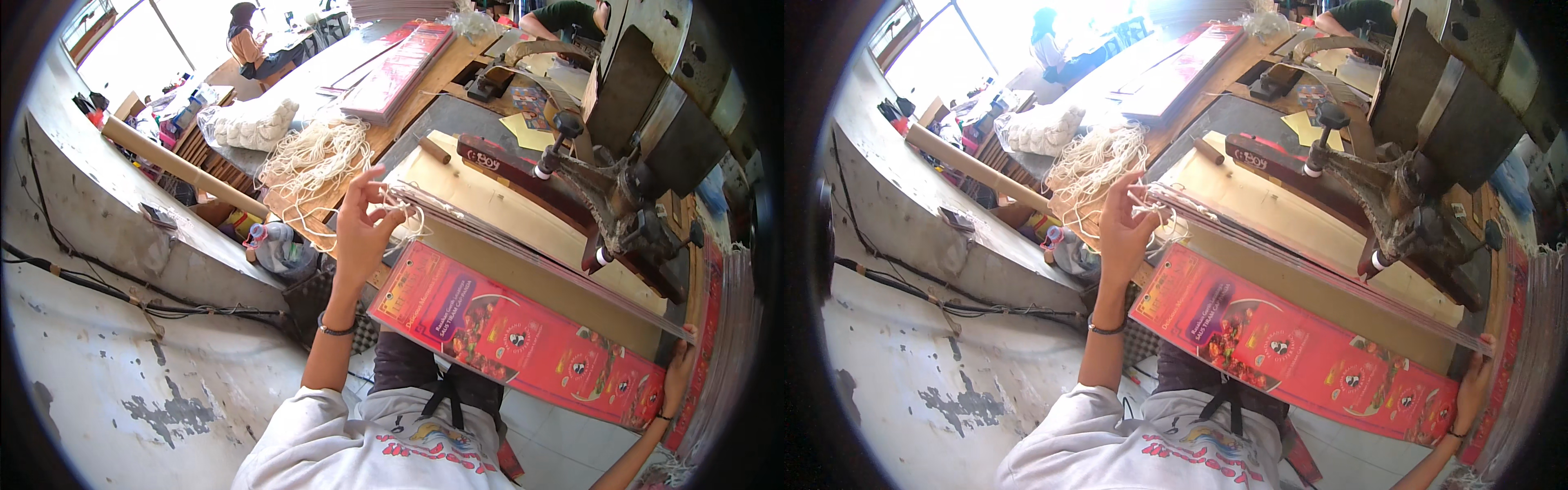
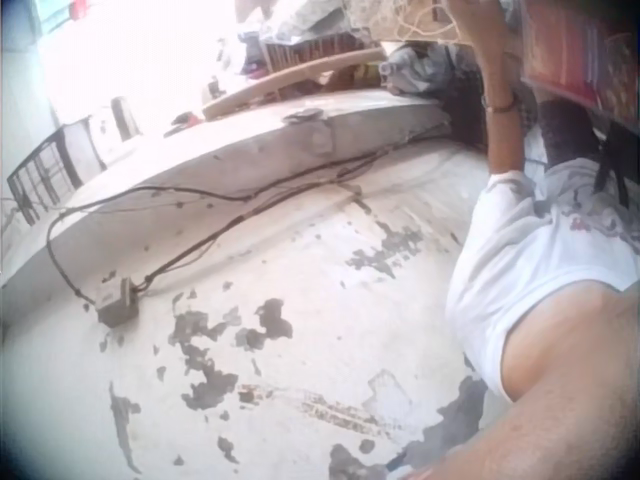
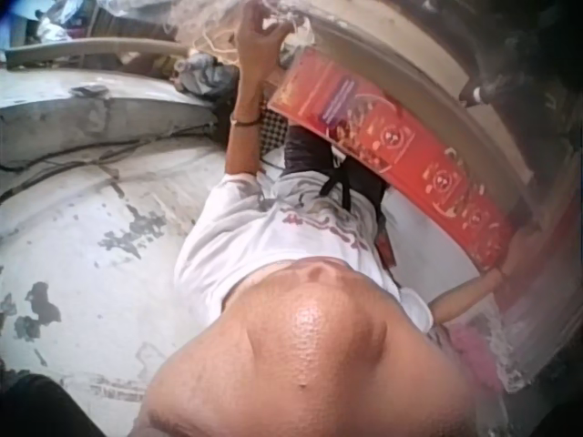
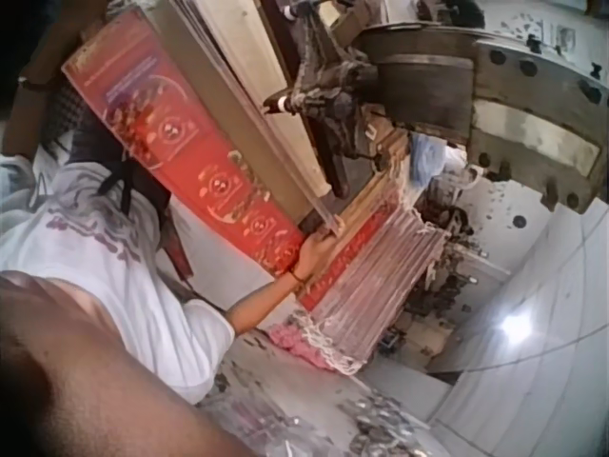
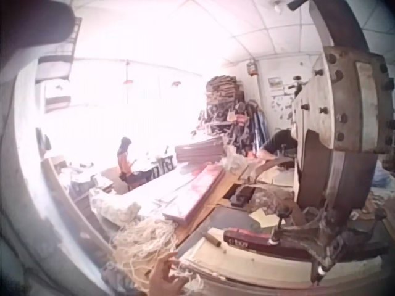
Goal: The person threads a white string through a pre-punched hole in a printed cardboard label, ties a knot to secure the loop, and places the completed label on a stack.
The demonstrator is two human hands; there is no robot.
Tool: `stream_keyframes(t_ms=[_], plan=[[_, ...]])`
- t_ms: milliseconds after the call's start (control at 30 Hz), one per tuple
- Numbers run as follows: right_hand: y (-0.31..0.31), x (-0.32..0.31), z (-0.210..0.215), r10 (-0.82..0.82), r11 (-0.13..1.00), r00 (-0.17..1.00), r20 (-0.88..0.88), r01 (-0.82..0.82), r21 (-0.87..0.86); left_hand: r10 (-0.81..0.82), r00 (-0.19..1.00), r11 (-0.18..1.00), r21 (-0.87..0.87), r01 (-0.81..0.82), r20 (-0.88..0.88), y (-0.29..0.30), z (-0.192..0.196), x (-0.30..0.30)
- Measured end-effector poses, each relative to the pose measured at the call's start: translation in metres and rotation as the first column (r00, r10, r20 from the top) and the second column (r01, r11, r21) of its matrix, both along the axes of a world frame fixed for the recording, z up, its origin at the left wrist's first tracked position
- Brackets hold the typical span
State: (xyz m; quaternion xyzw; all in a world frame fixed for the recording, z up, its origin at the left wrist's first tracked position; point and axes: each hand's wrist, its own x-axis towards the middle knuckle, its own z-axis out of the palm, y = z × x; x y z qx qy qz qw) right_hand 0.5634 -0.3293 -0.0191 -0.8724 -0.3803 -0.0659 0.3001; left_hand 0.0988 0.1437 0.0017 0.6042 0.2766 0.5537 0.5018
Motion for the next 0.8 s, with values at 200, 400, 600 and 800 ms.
stream_keyframes(t_ms=[200,400,600,800], plan=[[0.004,-0.007,0.002,-0.124,0.982,0.969,-0.213,0.151,0.116,-0.075,0.947,0.991,0.079,0.105,-0.312,0.011,0.012,-0.011],[0.005,-0.040,0.066,-0.133,0.989,0.990,-0.052,0.129,-0.065,-0.136,0.774,0.872,0.296,0.390,-0.619,0.021,0.045,-0.016],[-0.002,-0.075,0.089,-0.071,0.904,0.977,0.201,0.148,-0.400,-0.005,0.695,0.820,0.395,0.414,-0.719,0.031,0.048,0.008],[-0.013,-0.066,0.066,-0.127,0.939,0.985,0.119,0.159,-0.305,-0.023,0.683,0.722,0.461,0.516,-0.730,0.043,0.031,0.005]])
